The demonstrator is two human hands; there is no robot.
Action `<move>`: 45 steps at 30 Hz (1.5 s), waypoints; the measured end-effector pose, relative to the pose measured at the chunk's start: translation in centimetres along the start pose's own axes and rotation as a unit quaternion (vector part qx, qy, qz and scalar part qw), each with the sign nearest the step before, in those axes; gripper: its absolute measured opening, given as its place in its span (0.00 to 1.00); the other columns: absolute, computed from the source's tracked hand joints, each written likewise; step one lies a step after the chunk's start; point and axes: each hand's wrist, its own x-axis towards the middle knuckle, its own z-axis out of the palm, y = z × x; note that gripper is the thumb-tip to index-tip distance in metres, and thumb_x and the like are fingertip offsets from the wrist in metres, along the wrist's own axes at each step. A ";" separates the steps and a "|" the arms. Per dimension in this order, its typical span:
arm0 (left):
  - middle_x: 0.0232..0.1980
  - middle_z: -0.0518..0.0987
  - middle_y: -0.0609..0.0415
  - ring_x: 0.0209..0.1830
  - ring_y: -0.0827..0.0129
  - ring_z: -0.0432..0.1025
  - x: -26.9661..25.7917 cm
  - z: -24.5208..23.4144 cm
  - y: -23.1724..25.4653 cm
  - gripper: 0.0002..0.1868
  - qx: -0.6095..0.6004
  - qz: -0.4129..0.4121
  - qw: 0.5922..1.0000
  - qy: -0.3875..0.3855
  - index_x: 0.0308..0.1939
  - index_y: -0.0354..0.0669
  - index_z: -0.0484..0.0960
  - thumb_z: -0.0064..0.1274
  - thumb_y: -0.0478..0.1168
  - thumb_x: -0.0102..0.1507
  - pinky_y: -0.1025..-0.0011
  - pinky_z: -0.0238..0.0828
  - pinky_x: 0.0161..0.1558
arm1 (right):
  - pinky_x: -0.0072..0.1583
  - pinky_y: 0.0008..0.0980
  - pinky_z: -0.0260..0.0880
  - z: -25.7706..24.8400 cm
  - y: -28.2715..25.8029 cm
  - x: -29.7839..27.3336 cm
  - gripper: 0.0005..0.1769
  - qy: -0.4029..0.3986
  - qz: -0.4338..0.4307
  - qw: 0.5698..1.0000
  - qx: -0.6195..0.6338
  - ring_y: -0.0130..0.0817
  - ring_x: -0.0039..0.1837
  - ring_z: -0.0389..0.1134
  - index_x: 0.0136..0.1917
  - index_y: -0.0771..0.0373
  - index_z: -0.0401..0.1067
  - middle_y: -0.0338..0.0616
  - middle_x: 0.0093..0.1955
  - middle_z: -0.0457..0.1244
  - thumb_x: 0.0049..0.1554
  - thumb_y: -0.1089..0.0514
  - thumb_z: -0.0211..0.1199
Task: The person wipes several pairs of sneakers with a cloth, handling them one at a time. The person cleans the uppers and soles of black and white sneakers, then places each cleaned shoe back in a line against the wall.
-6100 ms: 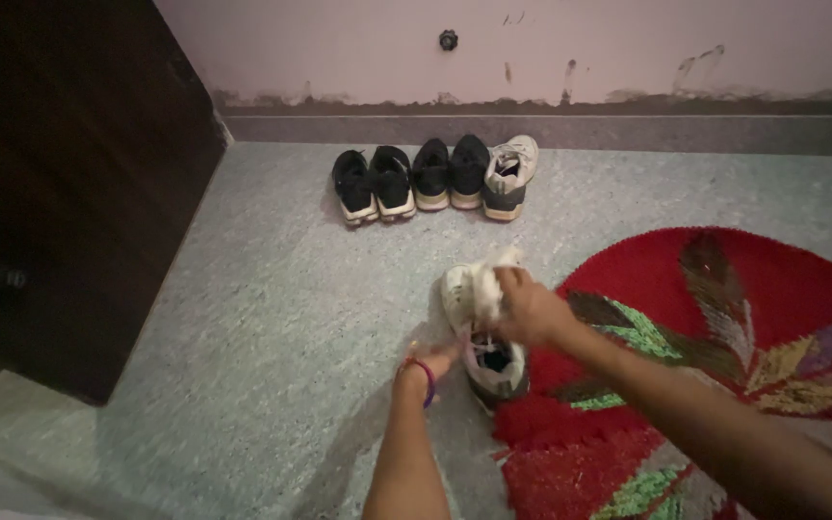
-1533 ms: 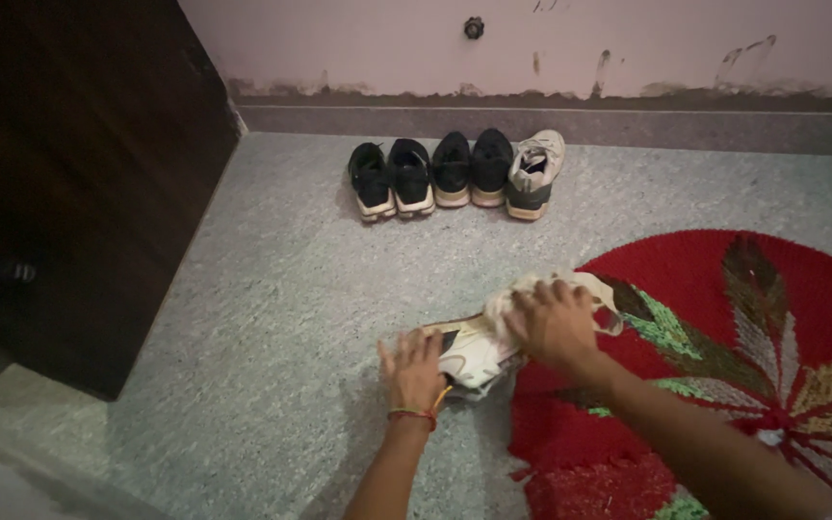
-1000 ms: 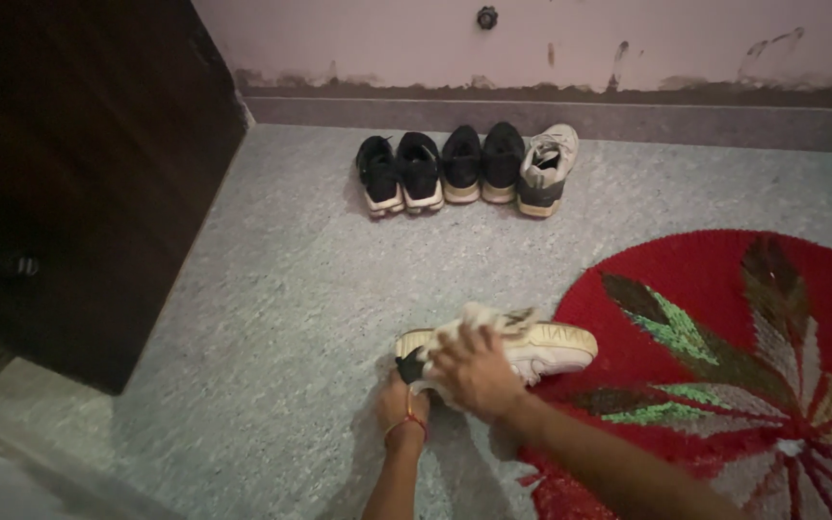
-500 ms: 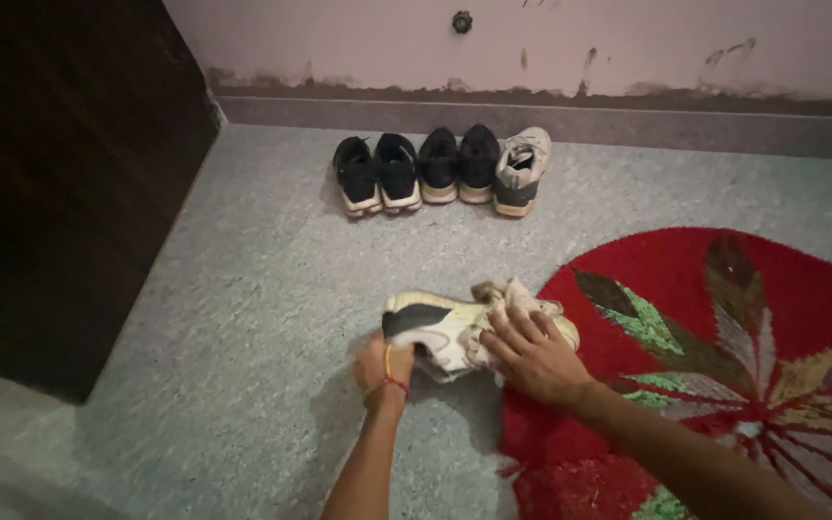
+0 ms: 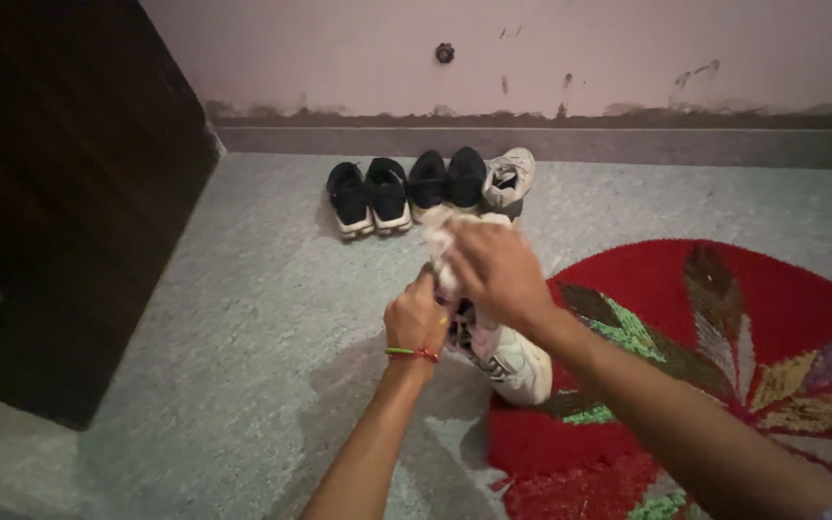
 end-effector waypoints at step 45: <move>0.50 0.82 0.46 0.48 0.56 0.79 -5.4 7.5 9.4 0.21 -0.360 -0.183 0.907 0.116 0.47 0.40 0.88 0.56 0.25 0.50 0.65 0.77 0.48 | 0.64 0.47 0.56 -9.0 1.5 -2.9 0.13 0.040 -0.106 0.994 -0.014 0.40 0.53 0.67 0.41 0.59 0.78 0.40 0.41 0.70 0.60 0.51 0.59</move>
